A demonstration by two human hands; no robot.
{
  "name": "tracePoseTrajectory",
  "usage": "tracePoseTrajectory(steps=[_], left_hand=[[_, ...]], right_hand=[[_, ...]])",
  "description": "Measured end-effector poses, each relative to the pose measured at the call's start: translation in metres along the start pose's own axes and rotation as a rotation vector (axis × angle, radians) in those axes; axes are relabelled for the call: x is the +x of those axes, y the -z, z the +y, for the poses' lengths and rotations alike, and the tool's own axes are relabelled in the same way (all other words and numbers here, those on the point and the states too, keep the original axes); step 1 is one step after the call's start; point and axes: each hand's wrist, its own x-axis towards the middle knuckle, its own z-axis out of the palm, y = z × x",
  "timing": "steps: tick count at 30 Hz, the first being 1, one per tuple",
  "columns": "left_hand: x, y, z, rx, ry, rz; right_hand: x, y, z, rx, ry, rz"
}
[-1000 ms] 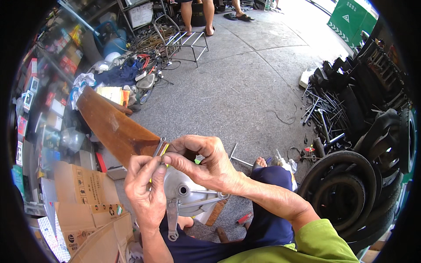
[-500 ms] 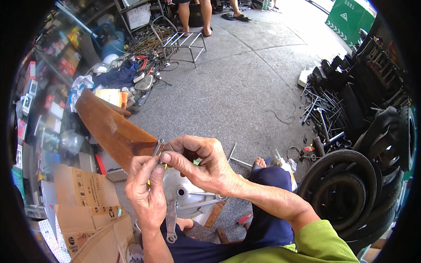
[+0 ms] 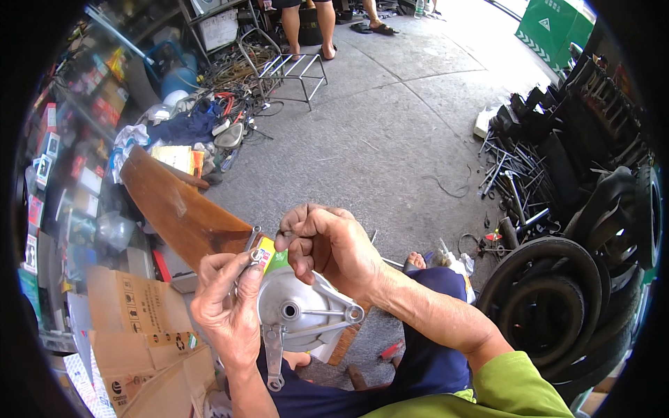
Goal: The person sits on the floor in a cluttered workshop and works on a silver mechanical part, possibly a brake caliper. They use a small tool to manipulate a component on the part, repeatedly adjusting and inspecting it.
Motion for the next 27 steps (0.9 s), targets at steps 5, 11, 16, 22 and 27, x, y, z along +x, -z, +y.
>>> tracePoseTrajectory(steps=[5, 11, 16, 22, 27], left_hand=[[0.0, 0.001, -0.002, 0.068, -0.03, 0.016], [0.0, 0.002, -0.002, 0.092, -0.049, -0.002], [0.0, 0.0, -0.004, -0.104, 0.036, -0.01], [0.0, 0.005, -0.001, -0.207, 0.241, -0.058], [0.002, -0.001, -0.002, 0.324, -0.236, -0.029]], right_hand=[[-0.003, -0.004, 0.003, -0.269, -0.001, -0.102], [-0.009, -0.011, 0.012, -0.687, 0.276, -0.032], [-0.006, -0.006, 0.017, -0.686, 0.341, -0.005], [-0.007, -0.013, 0.005, -0.594, 0.314, 0.162], [-0.005, -0.011, 0.008, -0.584, 0.365, 0.173]])
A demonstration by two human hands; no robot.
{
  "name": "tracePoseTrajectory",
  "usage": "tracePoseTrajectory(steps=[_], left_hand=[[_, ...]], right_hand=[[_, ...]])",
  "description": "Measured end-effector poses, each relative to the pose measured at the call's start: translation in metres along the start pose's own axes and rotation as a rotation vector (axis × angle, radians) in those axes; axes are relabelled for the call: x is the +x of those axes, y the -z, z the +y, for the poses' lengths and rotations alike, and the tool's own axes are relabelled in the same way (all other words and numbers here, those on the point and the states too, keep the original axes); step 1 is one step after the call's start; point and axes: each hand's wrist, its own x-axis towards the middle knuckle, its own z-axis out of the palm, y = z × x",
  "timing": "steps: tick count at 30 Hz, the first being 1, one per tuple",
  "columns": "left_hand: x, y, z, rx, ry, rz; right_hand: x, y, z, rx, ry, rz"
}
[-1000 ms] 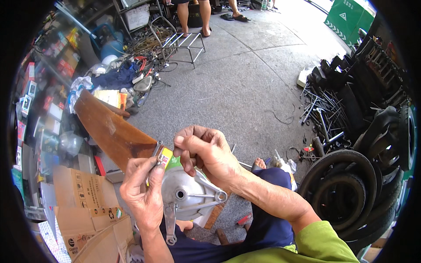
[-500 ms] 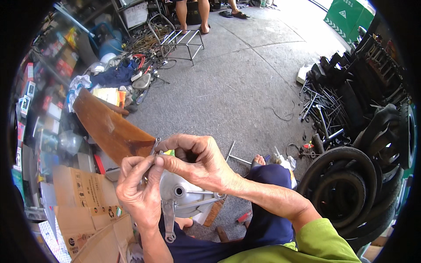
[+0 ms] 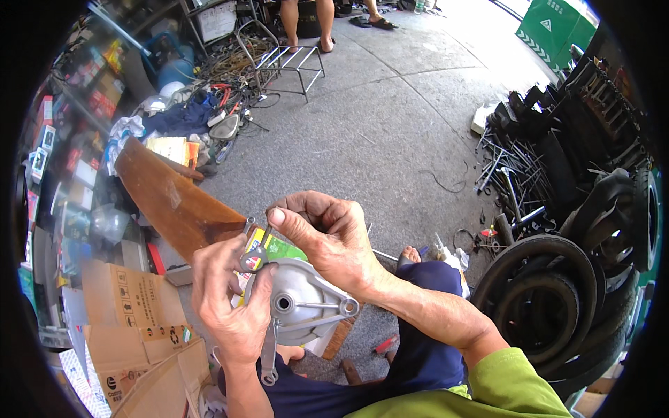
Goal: The person sits on the floor in a cluttered workshop and works on a silver mechanical part, possibly a brake caliper. They use a small tool to manipulate a component on the part, repeatedly adjusting and inspecting it.
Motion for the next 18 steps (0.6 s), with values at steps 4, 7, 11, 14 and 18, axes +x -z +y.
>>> tracePoseTrajectory(steps=[4, 7, 11, 14, 18], left_hand=[[-0.001, 0.0, -0.006, 0.151, -0.275, 0.023], [0.001, 0.0, -0.004, 0.066, -0.195, 0.028], [-0.002, 0.004, 0.007, -0.482, 0.464, 0.023], [0.006, 0.016, 0.006, -0.847, 0.798, -0.091], [0.005, 0.014, 0.004, -0.745, 0.721, -0.148]], right_hand=[[0.002, -0.001, 0.002, -0.01, -0.013, 0.04], [0.001, 0.001, -0.001, 0.006, -0.045, 0.03], [-0.001, -0.002, -0.003, 0.029, -0.066, -0.034], [-0.003, 0.0, -0.003, 0.008, -0.017, -0.07], [-0.002, 0.001, 0.003, -0.008, 0.024, -0.091]])
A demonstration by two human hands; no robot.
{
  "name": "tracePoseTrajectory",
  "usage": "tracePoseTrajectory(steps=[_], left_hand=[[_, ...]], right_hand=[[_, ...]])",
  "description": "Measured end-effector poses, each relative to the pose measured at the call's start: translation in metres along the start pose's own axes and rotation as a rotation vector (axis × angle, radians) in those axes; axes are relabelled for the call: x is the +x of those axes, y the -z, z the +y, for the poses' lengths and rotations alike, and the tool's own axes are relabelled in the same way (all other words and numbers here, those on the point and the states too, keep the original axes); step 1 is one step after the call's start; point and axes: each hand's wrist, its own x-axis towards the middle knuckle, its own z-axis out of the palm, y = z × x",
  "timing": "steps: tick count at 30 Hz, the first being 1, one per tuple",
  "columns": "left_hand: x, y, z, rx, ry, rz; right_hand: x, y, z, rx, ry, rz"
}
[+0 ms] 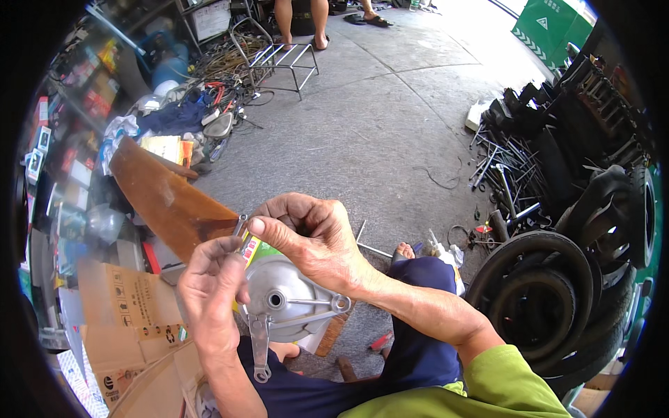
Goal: The person sits on the floor in a cluttered workshop and works on a silver mechanical part, possibly a brake caliper. They use a small tool to manipulate a component on the part, repeatedly adjusting and inspecting it.
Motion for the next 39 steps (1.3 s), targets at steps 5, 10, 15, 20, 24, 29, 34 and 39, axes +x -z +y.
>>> tracePoseTrajectory(steps=[5, 10, 15, 20, 24, 29, 34, 39], left_hand=[[-0.004, -0.014, -0.01, 0.268, -0.311, 0.116], [-0.002, -0.008, -0.01, 0.215, -0.222, 0.069], [0.001, -0.002, -0.009, 0.153, -0.101, 0.036], [-0.003, -0.004, -0.005, -0.031, -0.045, -0.102], [-0.002, 0.005, -0.005, -0.169, -0.014, -0.196], [0.0, 0.009, -0.002, -0.338, -0.125, -0.135], [-0.001, 0.003, -0.005, -0.189, -0.105, -0.085], [-0.003, 0.0, -0.007, -0.154, -0.096, -0.136]], right_hand=[[0.0, 0.001, 0.006, -0.013, 0.012, 0.017], [0.0, 0.003, 0.007, 0.009, 0.018, -0.003], [-0.003, -0.004, 0.012, -0.069, 0.146, 0.006], [-0.007, -0.005, 0.005, -0.196, 0.162, -0.069], [-0.009, -0.002, -0.009, -0.334, 0.128, -0.147], [-0.004, 0.0, 0.008, -0.141, 0.004, -0.114], [-0.003, 0.0, 0.003, -0.04, -0.054, -0.165], [-0.003, -0.003, 0.005, -0.13, -0.021, -0.182]])
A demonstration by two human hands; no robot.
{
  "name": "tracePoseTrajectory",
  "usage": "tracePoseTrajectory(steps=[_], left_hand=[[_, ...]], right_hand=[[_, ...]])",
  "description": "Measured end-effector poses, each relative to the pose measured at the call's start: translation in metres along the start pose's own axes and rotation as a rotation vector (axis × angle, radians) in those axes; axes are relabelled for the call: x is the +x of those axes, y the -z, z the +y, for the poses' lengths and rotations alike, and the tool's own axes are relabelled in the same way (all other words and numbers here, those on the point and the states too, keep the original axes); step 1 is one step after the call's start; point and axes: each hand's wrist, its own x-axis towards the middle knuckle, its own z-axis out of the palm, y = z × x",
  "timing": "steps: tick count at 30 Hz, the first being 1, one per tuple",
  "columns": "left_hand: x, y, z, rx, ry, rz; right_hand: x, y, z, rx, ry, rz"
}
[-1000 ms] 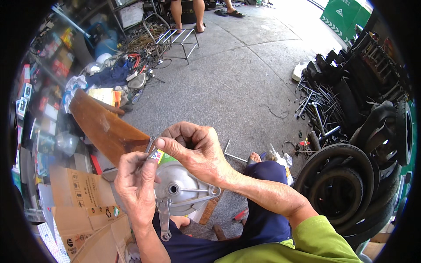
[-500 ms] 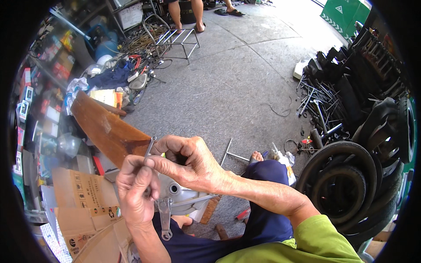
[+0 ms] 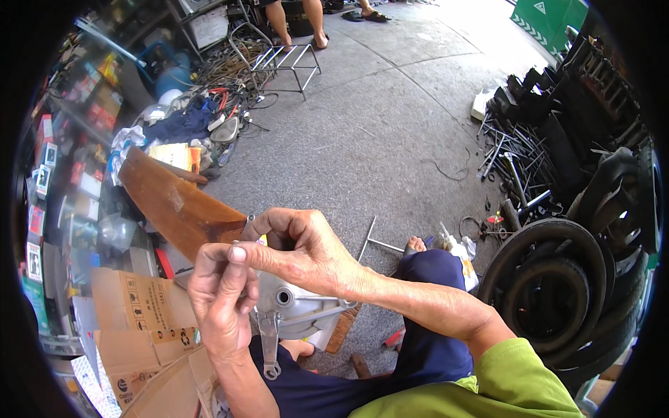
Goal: The person sits on the floor in a cluttered workshop and works on a silver mechanical part, possibly a brake caliper. They use a small tool to manipulate a component on the part, repeatedly adjusting and inspecting it.
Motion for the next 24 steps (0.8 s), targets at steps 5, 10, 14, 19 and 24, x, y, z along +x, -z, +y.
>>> tracePoseTrajectory(steps=[5, 10, 14, 19, 24], left_hand=[[0.002, 0.004, 0.006, -0.133, -0.066, 0.092], [0.001, -0.001, 0.001, 0.116, -0.038, 0.116], [0.002, -0.004, -0.006, 0.161, -0.068, 0.09], [0.004, 0.003, 0.004, 0.048, -0.076, 0.12], [0.003, 0.0, 0.0, 0.093, -0.056, 0.133]], right_hand=[[0.008, 0.004, 0.005, 0.117, -0.03, 0.133], [0.005, 0.003, -0.001, 0.14, -0.036, 0.064], [0.003, 0.002, -0.004, 0.065, -0.045, -0.003], [0.01, 0.003, 0.006, 0.129, -0.056, 0.1], [0.008, 0.003, -0.001, 0.227, -0.086, 0.065]])
